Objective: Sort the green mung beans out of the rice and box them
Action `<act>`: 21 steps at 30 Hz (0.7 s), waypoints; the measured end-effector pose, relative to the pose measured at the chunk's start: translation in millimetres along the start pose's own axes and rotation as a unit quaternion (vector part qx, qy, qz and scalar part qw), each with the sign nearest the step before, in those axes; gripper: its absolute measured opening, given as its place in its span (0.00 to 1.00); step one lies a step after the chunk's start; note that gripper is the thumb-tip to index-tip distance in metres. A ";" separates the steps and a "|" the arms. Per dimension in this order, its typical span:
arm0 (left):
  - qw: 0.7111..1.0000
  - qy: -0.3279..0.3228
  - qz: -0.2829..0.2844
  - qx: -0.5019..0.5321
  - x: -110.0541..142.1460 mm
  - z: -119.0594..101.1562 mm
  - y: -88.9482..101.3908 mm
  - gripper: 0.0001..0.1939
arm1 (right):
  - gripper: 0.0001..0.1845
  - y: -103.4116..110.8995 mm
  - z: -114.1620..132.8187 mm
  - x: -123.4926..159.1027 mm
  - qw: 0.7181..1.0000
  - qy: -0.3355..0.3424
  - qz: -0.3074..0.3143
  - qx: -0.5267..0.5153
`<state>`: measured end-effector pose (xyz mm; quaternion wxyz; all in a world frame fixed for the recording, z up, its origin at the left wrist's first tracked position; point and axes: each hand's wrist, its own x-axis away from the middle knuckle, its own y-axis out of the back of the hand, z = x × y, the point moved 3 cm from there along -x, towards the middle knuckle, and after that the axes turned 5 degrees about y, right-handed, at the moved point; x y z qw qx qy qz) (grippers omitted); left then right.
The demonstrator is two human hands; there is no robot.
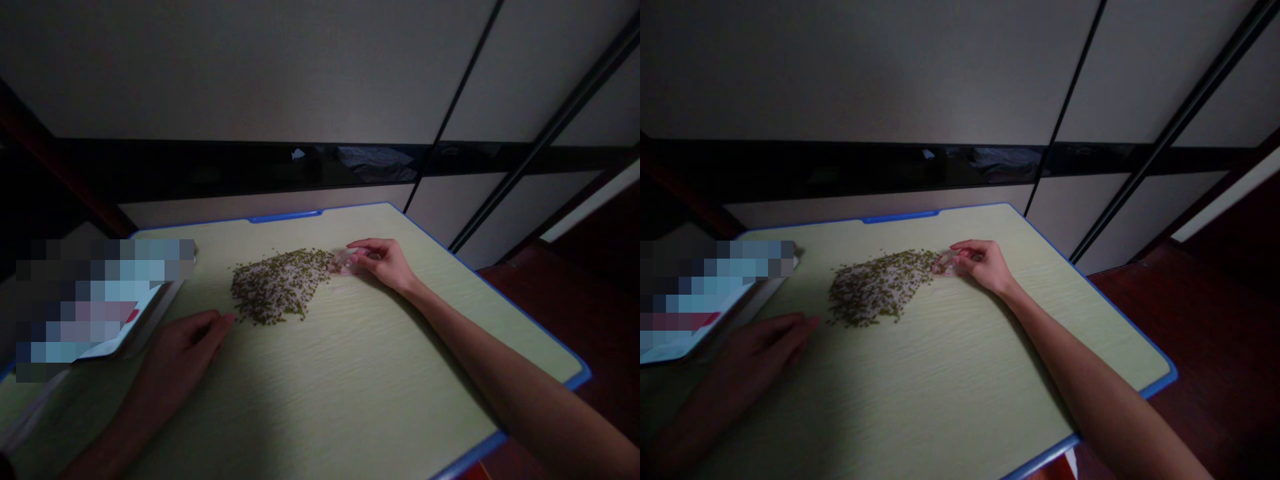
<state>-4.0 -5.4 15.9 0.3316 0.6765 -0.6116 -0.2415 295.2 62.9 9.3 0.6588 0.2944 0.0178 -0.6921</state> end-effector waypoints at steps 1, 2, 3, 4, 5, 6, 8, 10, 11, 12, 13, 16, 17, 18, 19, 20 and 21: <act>1.000 -0.001 0.000 0.001 0.0 -0.1 -0.1 0.21 | 0.14 -0.5 -0.2 0.3 1.000 -0.008 0.008 -0.003; 1.000 -0.001 0.000 0.003 -0.1 -0.1 -0.1 0.21 | 0.14 -0.8 -0.1 0.5 1.000 -0.015 0.014 -0.006; 1.000 0.000 -0.001 0.005 -0.1 0.0 -0.2 0.21 | 0.14 -0.9 0.3 0.7 1.000 -0.021 0.017 -0.010; 1.000 0.000 0.000 0.006 -0.2 0.2 -0.3 0.21 | 0.14 -0.6 1.0 0.8 0.999 -0.023 0.017 -0.013; 1.000 0.001 0.001 0.007 -0.3 0.3 -0.4 0.21 | 0.14 -0.2 1.8 0.8 0.999 -0.023 0.013 -0.017; 1.000 0.003 0.002 0.006 -0.3 0.3 -0.5 0.21 | 0.14 0.3 2.7 0.7 1.000 -0.022 0.007 -0.020; 1.000 0.003 0.004 0.007 -0.3 -0.2 -0.5 0.21 | 0.14 1.2 3.8 0.6 0.999 -0.024 -0.003 -0.027; 1.000 0.001 0.002 0.008 -0.3 -1.1 -0.2 0.21 | 0.14 1.4 3.8 0.8 0.999 -0.033 -0.004 -0.034; 1.000 -0.001 0.001 0.008 -0.3 -1.5 -0.1 0.21 | 0.14 1.3 3.5 0.9 0.999 -0.036 0.000 -0.037; 1.000 -0.002 0.001 0.006 -0.4 -1.8 0.0 0.21 | 0.14 1.1 3.1 1.1 0.998 -0.040 0.006 -0.040; 1.000 -0.004 0.001 0.003 -0.5 -1.8 0.0 0.21 | 0.14 1.1 2.6 1.3 0.998 -0.042 0.013 -0.041; 1.000 -0.002 0.008 -0.002 -0.8 -0.6 -0.4 0.21 | 0.13 2.8 0.8 1.2 0.998 -0.048 0.008 -0.040; 1.000 -0.001 0.010 -0.002 -0.7 -0.1 -0.4 0.21 | 0.13 3.9 0.2 1.1 0.998 -0.050 -0.003 -0.039; 1.000 0.000 0.011 -0.002 -0.5 0.4 -0.2 0.21 | 0.14 5.0 -0.2 1.0 0.998 -0.052 -0.014 -0.040; 1.000 0.002 0.010 -0.002 -0.4 0.9 0.1 0.21 | 0.14 5.7 -0.4 1.0 0.997 -0.053 -0.023 -0.043; 1.000 0.002 0.008 -0.003 -0.2 1.3 0.4 0.21 | 0.15 5.8 -0.4 1.0 0.997 -0.053 -0.025 -0.045; 1.000 0.001 0.005 -0.002 -0.2 1.4 0.6 0.21 | 0.16 5.4 -0.3 1.1 0.997 -0.053 -0.021 -0.047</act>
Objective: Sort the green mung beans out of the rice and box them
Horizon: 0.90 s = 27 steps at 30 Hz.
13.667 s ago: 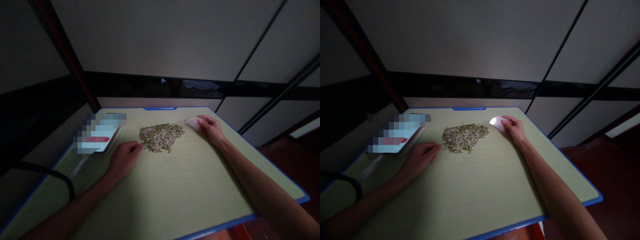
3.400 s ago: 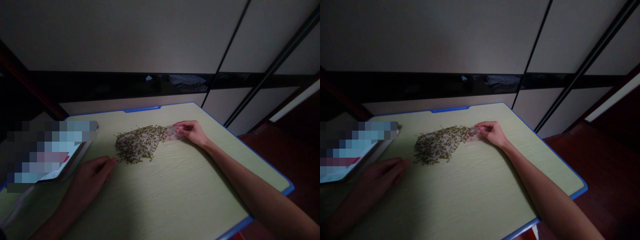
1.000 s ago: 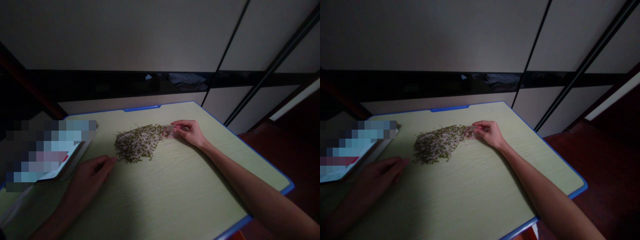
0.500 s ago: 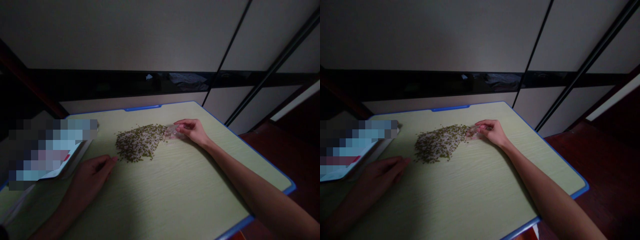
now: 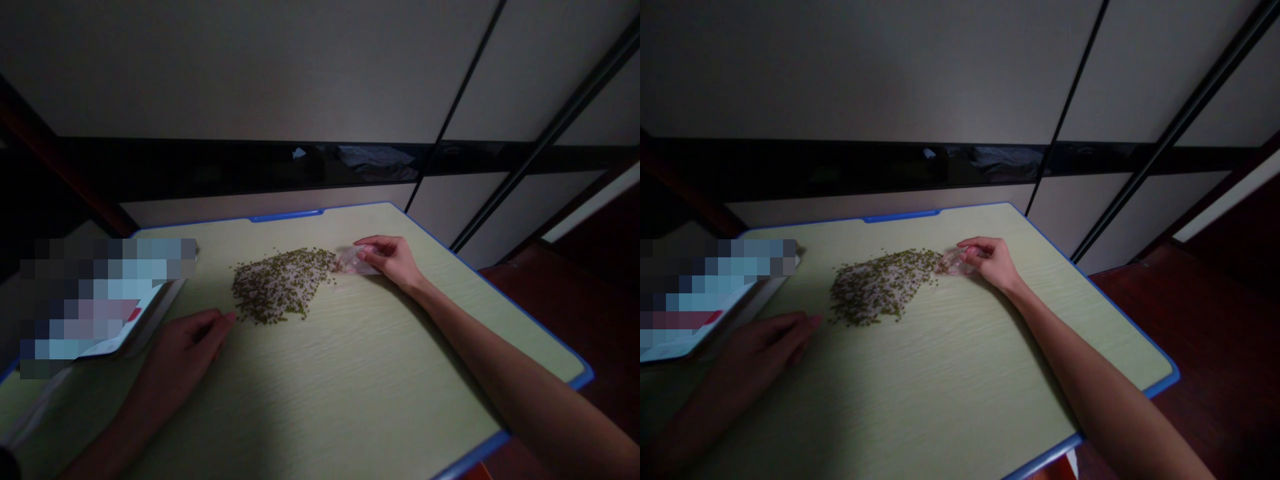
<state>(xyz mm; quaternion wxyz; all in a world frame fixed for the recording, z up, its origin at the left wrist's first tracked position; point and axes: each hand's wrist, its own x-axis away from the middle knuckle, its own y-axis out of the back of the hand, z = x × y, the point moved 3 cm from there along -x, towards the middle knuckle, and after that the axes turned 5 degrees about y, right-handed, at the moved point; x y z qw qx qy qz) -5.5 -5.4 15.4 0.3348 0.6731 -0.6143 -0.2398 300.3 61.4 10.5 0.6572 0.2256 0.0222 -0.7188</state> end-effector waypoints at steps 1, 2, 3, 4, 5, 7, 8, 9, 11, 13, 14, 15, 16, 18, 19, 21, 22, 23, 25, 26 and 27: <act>1.000 -0.001 -0.003 0.002 -0.1 0.0 0.1 0.21 | 0.16 -0.9 0.0 0.2 1.000 0.000 0.009 0.000; 1.000 -0.003 -0.005 0.005 -0.4 -0.3 0.0 0.20 | 0.16 -1.9 -0.1 0.4 1.000 -0.001 0.021 0.003; 1.000 -0.005 -0.004 0.007 -0.7 -0.7 -0.4 0.20 | 0.16 -2.9 -0.3 0.7 0.999 -0.001 0.032 0.008; 1.000 -0.006 -0.004 0.009 -1.1 -1.2 -0.8 0.20 | 0.16 -3.5 -0.6 0.8 0.999 -0.002 0.039 0.012; 1.000 -0.006 -0.005 0.010 -1.3 -1.9 -1.2 0.20 | 0.15 -3.6 -1.0 0.8 0.999 -0.003 0.039 0.014; 1.000 -0.003 -0.006 0.011 -1.4 -3.4 -1.4 0.20 | 0.15 -2.3 -1.5 0.5 1.000 -0.006 0.026 0.011; 1.000 -0.002 -0.007 0.011 -1.2 -4.3 -1.3 0.20 | 0.15 -1.4 -1.5 0.4 1.000 -0.007 0.018 0.009; 1.000 -0.002 -0.008 0.011 -0.9 -5.0 -1.0 0.21 | 0.15 -0.7 -1.3 0.4 1.000 -0.007 0.013 0.006; 1.000 -0.003 -0.011 0.010 -0.1 -5.7 -0.4 0.21 | 0.15 -0.5 -0.6 0.7 1.000 -0.006 0.024 0.005; 1.000 -0.004 -0.012 0.008 0.2 -5.3 -0.2 0.21 | 0.14 -1.5 -0.1 1.3 0.999 -0.006 0.050 0.010; 1.000 -0.003 -0.012 0.007 0.2 -4.8 -0.2 0.21 | 0.14 -1.7 -0.1 1.5 0.998 -0.007 0.057 0.012; 1.000 -0.004 -0.012 0.006 0.1 -4.2 -0.4 0.21 | 0.14 -1.4 -0.2 1.5 0.998 -0.009 0.055 0.013; 1.000 -0.003 -0.011 0.005 -0.1 -3.7 -0.6 0.21 | 0.14 -0.6 -0.4 1.4 0.999 -0.011 0.045 0.014; 1.000 -0.003 -0.010 0.005 -0.5 -2.8 -0.9 0.21 | 0.15 1.7 -0.8 0.9 1.000 -0.016 0.015 0.009; 1.000 -0.002 -0.011 0.004 -0.6 -2.3 -1.0 0.21 | 0.15 2.4 -1.0 0.6 1.000 -0.019 0.006 0.004; 1.000 -0.003 -0.013 0.005 -0.6 -1.6 -0.9 0.21 | 0.15 2.3 -1.1 0.3 1.000 -0.024 0.010 -0.006; 1.000 -0.005 -0.011 0.006 -0.6 -1.4 -1.1 0.21 | 0.15 1.7 -1.1 0.2 0.999 -0.025 0.021 -0.009; 1.000 -0.006 -0.011 0.007 -0.6 -1.3 -1.2 0.21 | 0.15 0.9 -1.1 0.0 0.999 -0.025 0.032 -0.010; 1.000 -0.009 -0.011 0.008 -0.7 -1.4 -1.2 0.21 | 0.14 0.3 -1.7 -0.4 0.999 -0.022 0.040 -0.007; 1.000 -0.010 -0.012 0.007 -0.8 -1.7 -1.1 0.21 | 0.14 0.7 -2.3 -0.7 0.999 -0.021 0.034 -0.005; 1.000 -0.009 -0.014 0.006 -0.9 -2.1 -0.8 0.21 | 0.14 1.4 -2.9 -1.1 1.000 -0.018 0.023 -0.003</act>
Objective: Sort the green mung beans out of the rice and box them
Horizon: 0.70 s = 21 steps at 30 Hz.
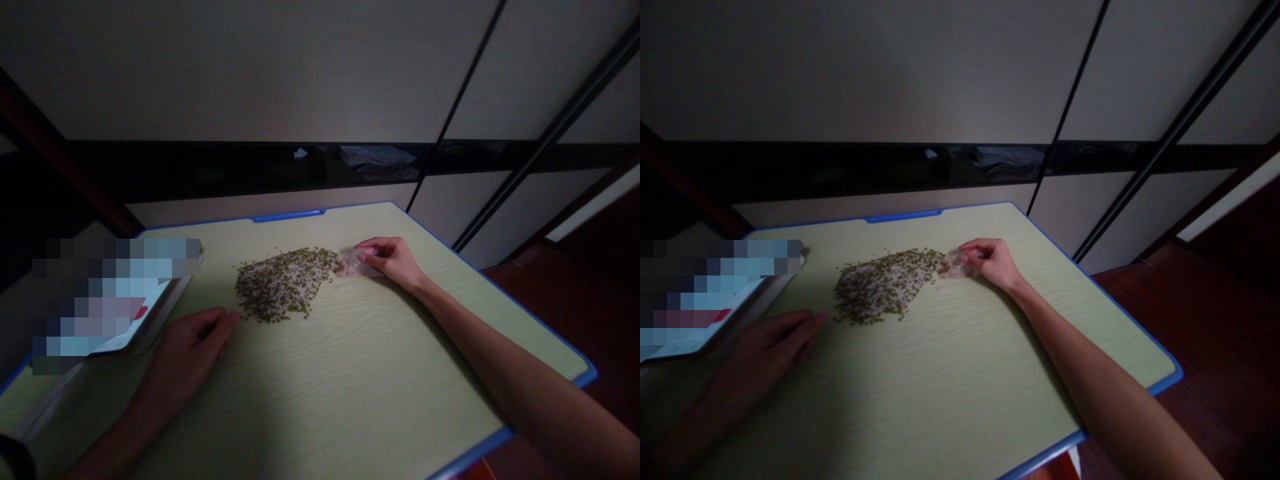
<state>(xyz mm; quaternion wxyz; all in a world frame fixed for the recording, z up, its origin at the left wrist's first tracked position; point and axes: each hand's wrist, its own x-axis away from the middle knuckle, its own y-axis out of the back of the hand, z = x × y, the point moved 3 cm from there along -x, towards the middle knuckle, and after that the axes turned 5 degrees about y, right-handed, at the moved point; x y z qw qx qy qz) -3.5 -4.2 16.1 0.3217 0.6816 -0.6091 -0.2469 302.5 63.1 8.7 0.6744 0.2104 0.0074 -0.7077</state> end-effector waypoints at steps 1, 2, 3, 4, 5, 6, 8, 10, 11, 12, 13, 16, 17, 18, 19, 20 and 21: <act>1.000 0.001 -0.001 -0.002 -0.1 -0.4 0.3 0.21 | 0.14 0.7 -0.5 -0.3 1.000 0.003 -0.011 0.001; 1.000 0.003 -0.001 -0.003 -0.2 -0.9 0.5 0.21 | 0.14 1.0 -1.0 -0.5 1.000 0.006 -0.020 0.003; 1.000 0.005 0.001 -0.004 -0.2 -1.3 0.6 0.21 | 0.14 0.8 -1.2 -0.6 1.000 0.010 -0.021 0.003; 1.000 0.005 0.003 -0.003 -0.1 -1.8 0.8 0.21 | 0.14 0.0 -1.2 -0.6 1.000 0.014 -0.017 0.003; 1.000 0.004 0.004 -0.003 0.1 -2.2 1.0 0.21 | 0.14 -1.2 -0.9 -0.5 1.000 0.019 -0.010 0.002; 1.000 0.002 0.003 -0.001 0.4 -2.5 1.1 0.21 | 0.14 -2.6 -0.4 -0.2 1.000 0.023 -0.001 0.000; 1.000 -0.001 0.000 0.001 1.0 -2.7 1.1 0.21 | 0.14 -5.4 0.8 0.6 1.000 0.025 0.018 0.000; 1.000 0.002 0.001 0.004 1.2 -2.2 0.4 0.21 | 0.15 -7.3 2.2 1.5 0.999 0.020 0.033 0.005; 1.000 0.005 0.002 0.007 1.0 -1.8 -0.1 0.20 | 0.15 -7.8 2.9 1.9 0.999 0.016 0.040 0.009; 1.000 0.009 0.004 0.009 0.7 -1.4 -0.6 0.21 | 0.15 -8.0 3.6 2.3 0.999 0.012 0.044 0.014; 1.000 0.012 0.005 0.011 0.3 -1.0 -1.1 0.21 | 0.15 -7.9 4.1 2.6 0.999 0.009 0.046 0.018; 1.000 0.014 0.004 0.010 -0.5 -0.9 -1.7 0.21 | 0.15 -7.2 4.6 2.8 0.999 0.008 0.039 0.021; 1.000 0.012 0.004 0.008 -0.5 -1.2 -1.6 0.21 | 0.15 -7.1 4.5 2.8 0.999 0.010 0.035 0.018; 1.000 0.009 0.004 0.008 -0.3 -1.6 -1.3 0.21 | 0.15 -7.1 4.3 2.7 0.999 0.014 0.033 0.015; 1.000 0.006 0.003 0.008 0.1 -2.1 -0.9 0.21 | 0.15 -7.3 4.0 2.8 0.999 0.015 0.033 0.013; 1.000 0.003 0.002 0.008 0.6 -2.6 -0.5 0.21 | 0.15 -7.5 3.7 2.8 0.999 0.013 0.036 0.012; 1.000 -0.001 0.002 0.008 1.2 -3.0 -0.1 0.21 | 0.15 -7.8 3.3 3.0 0.999 0.009 0.041 0.011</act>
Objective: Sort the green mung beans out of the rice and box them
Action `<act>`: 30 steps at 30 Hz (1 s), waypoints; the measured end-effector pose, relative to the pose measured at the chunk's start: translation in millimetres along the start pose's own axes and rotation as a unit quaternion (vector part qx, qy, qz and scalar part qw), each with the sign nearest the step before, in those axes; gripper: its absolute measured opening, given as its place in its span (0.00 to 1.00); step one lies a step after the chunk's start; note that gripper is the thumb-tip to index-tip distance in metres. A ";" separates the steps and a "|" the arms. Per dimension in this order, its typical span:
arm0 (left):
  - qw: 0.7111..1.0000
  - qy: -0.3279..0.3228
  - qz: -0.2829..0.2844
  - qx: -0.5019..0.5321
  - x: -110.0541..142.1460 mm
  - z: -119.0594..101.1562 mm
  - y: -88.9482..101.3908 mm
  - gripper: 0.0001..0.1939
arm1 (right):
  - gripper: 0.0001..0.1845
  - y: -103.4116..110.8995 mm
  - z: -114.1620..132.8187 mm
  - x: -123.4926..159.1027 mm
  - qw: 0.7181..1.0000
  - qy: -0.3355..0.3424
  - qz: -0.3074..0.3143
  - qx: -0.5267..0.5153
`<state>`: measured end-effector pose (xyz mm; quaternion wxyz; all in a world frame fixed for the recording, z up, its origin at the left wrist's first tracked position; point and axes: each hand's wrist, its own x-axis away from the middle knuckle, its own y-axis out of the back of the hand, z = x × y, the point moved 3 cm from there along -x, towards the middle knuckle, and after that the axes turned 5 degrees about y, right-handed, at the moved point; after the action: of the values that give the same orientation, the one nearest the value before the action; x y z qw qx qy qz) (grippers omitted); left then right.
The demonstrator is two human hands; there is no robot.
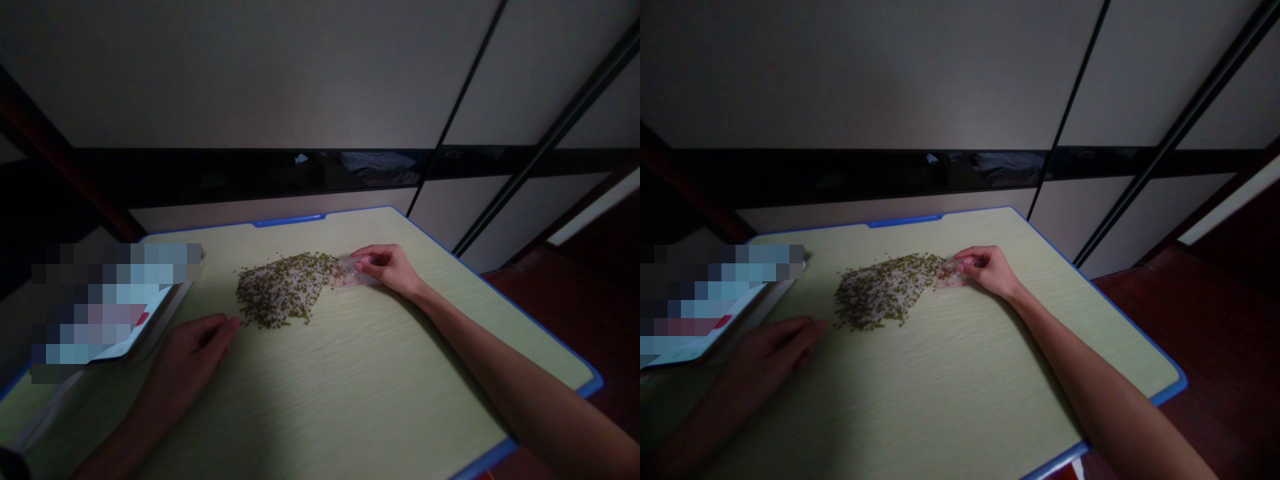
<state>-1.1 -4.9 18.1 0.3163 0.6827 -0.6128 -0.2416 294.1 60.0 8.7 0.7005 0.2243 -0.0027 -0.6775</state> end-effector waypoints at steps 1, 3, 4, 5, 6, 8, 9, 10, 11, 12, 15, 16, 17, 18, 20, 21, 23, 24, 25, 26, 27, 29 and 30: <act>1.000 -0.002 0.000 0.000 0.5 -0.2 0.3 0.21 | 0.15 -0.3 -0.3 0.2 1.000 -0.005 0.006 -0.001; 1.000 0.001 0.003 -0.004 0.9 0.1 0.5 0.21 | 0.15 -0.6 -0.2 0.6 1.000 -0.012 0.013 -0.005; 1.000 0.004 0.006 -0.007 0.9 0.5 0.4 0.21 | 0.15 -0.7 0.1 0.7 1.000 -0.012 0.014 -0.008; 1.000 0.009 0.007 -0.009 0.8 1.0 0.3 0.21 | 0.15 -0.9 0.5 0.8 1.000 -0.009 0.013 -0.010; 1.000 0.011 0.007 -0.009 0.6 1.4 0.2 0.21 | 0.15 -1.1 0.9 0.7 1.000 -0.005 0.012 -0.012; 1.000 0.013 0.008 -0.007 0.1 2.1 0.0 0.21 | 0.14 -1.7 1.7 0.5 1.000 0.003 0.010 -0.013; 1.000 0.013 0.008 -0.006 -0.1 2.2 0.0 0.21 | 0.14 -1.7 1.9 0.4 1.000 0.005 0.008 -0.012; 1.000 0.012 0.010 -0.006 -0.2 2.1 0.0 0.21 | 0.14 -1.4 2.1 0.2 1.000 0.006 0.002 -0.011; 1.000 0.011 0.010 -0.007 -0.2 1.8 0.1 0.21 | 0.14 -0.8 2.2 0.2 1.000 0.006 -0.006 -0.009; 1.000 0.011 0.011 -0.008 -0.2 1.4 0.2 0.21 | 0.14 0.1 2.4 0.1 1.000 0.004 -0.017 -0.006; 1.000 0.010 0.010 -0.006 0.5 -0.6 0.9 0.21 | 0.14 1.8 2.7 0.3 0.999 0.001 -0.037 -0.005; 1.000 0.013 0.009 -0.004 0.9 -1.1 1.0 0.20 | 0.15 1.6 2.7 0.3 0.999 0.001 -0.035 -0.005; 1.000 0.016 0.010 -0.002 1.2 -1.4 0.9 0.20 | 0.15 1.2 2.5 0.2 1.000 0.001 -0.030 -0.005; 1.000 0.018 0.011 -0.001 1.4 -1.6 0.8 0.20 | 0.15 0.7 2.1 0.0 1.000 0.001 -0.025 -0.005; 1.000 0.019 0.013 -0.003 1.6 -1.5 0.1 0.20 | 0.14 0.7 1.2 -0.7 1.000 0.001 -0.026 -0.003; 1.000 0.017 0.012 -0.005 1.5 -1.3 -0.1 0.20 | 0.14 1.3 0.7 -1.1 0.999 0.000 -0.035 -0.001; 1.000 0.014 0.010 -0.009 0.9 -0.9 -0.5 0.21 | 0.14 3.1 0.2 -1.3 0.998 0.000 -0.060 0.002; 1.000 0.014 0.009 -0.011 0.5 -0.6 -0.5 0.21 | 0.14 3.7 0.3 -1.2 0.998 0.002 -0.069 0.002; 1.000 0.015 0.009 -0.013 0.2 -0.4 -0.4 0.21 | 0.14 3.7 0.7 -1.0 0.997 0.003 -0.072 0.001; 1.000 0.015 0.010 -0.013 -0.1 -0.2 -0.3 0.21 | 0.14 3.1 1.2 -0.6 0.998 0.005 -0.067 -0.001; 1.000 0.016 0.012 -0.012 -0.3 0.1 -0.3 0.21 | 0.14 2.1 1.6 -0.3 0.998 0.007 -0.057 -0.002; 1.000 0.015 0.014 -0.011 -0.4 1.1 -0.1 0.21 | 0.14 0.2 2.1 0.1 0.999 0.005 -0.034 0.001; 1.000 0.014 0.014 -0.011 -0.4 1.8 0.0 0.21 | 0.14 0.0 2.1 0.1 1.000 0.003 -0.029 0.006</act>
<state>-2.4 -4.8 16.9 0.3358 0.6742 -0.6148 -0.2342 293.5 59.3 10.5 0.6789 0.2306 0.0024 -0.6970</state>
